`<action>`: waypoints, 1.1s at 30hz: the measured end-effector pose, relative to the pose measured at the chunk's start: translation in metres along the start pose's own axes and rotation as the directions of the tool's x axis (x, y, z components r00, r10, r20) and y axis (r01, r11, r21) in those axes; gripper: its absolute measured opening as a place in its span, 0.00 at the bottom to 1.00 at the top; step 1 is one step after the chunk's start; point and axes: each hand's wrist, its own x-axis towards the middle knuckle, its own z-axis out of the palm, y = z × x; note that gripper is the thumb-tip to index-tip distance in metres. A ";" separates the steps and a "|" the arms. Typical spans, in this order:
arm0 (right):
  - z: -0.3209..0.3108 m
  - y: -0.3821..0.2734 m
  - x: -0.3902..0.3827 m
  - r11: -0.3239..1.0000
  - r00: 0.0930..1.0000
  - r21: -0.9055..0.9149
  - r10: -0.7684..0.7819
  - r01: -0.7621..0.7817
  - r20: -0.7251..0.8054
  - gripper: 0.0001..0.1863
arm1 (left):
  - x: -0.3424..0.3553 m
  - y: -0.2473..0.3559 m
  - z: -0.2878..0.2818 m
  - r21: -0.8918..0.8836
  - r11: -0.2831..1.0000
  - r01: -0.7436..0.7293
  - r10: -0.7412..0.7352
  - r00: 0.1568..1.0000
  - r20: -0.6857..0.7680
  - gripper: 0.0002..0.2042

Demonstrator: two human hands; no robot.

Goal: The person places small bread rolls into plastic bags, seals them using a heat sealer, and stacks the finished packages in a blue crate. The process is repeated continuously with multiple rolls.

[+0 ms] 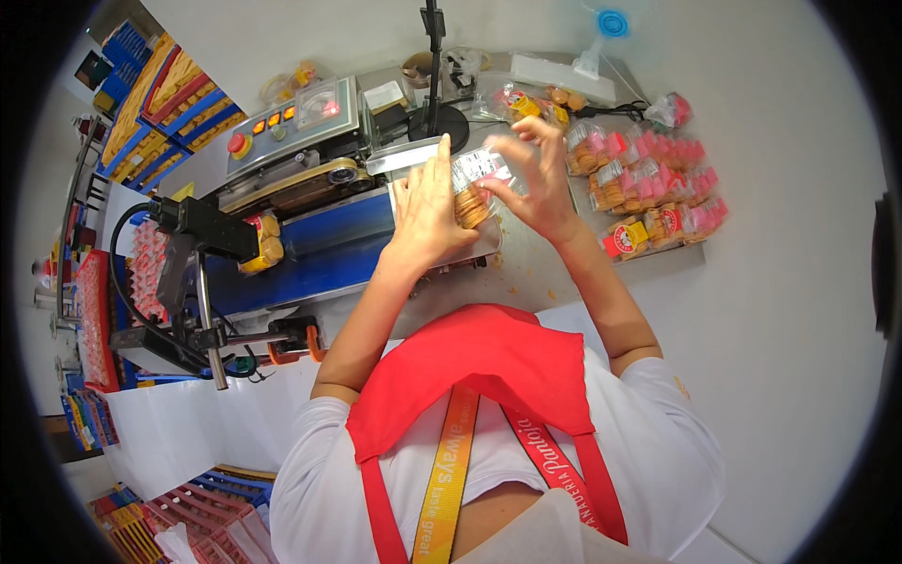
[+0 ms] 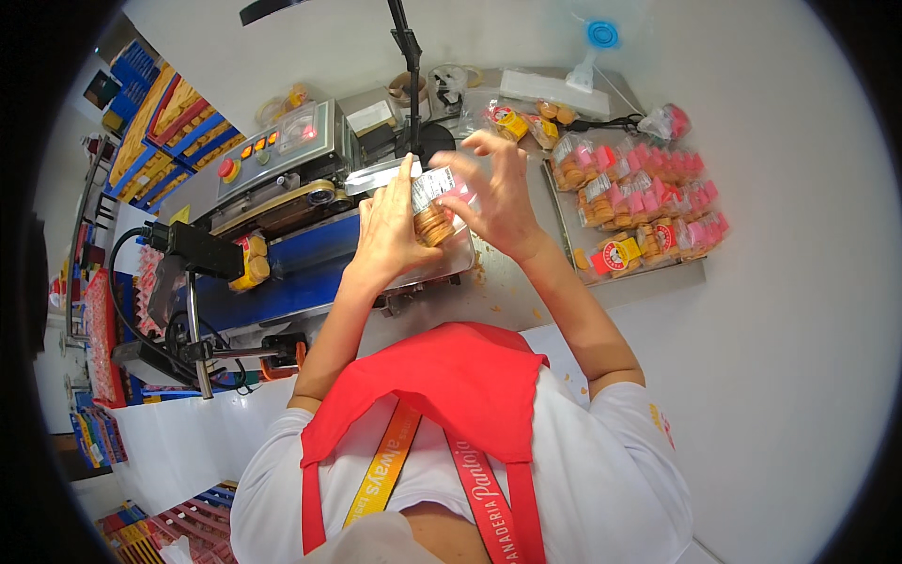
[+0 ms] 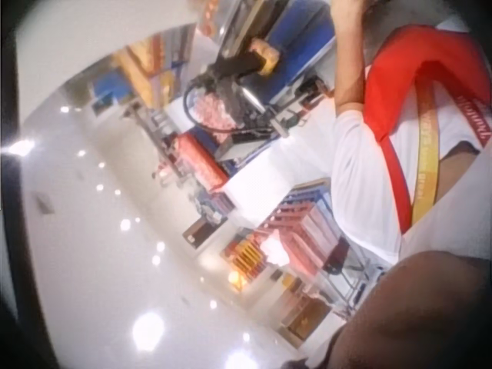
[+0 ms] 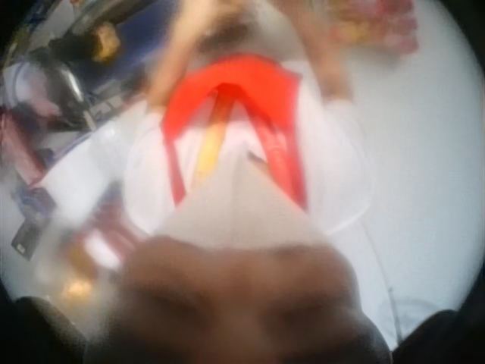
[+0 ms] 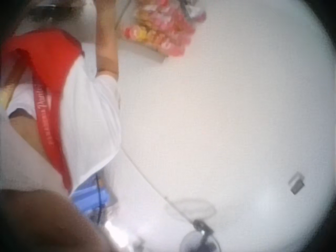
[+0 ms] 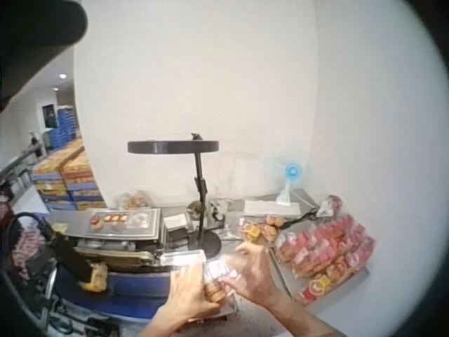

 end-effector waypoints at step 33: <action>0.019 0.200 0.036 0.824 0.837 -0.198 0.547 -0.532 0.027 0.23 | 0.037 -0.003 0.017 -0.238 0.970 -0.051 -0.025 0.952 -0.305 0.65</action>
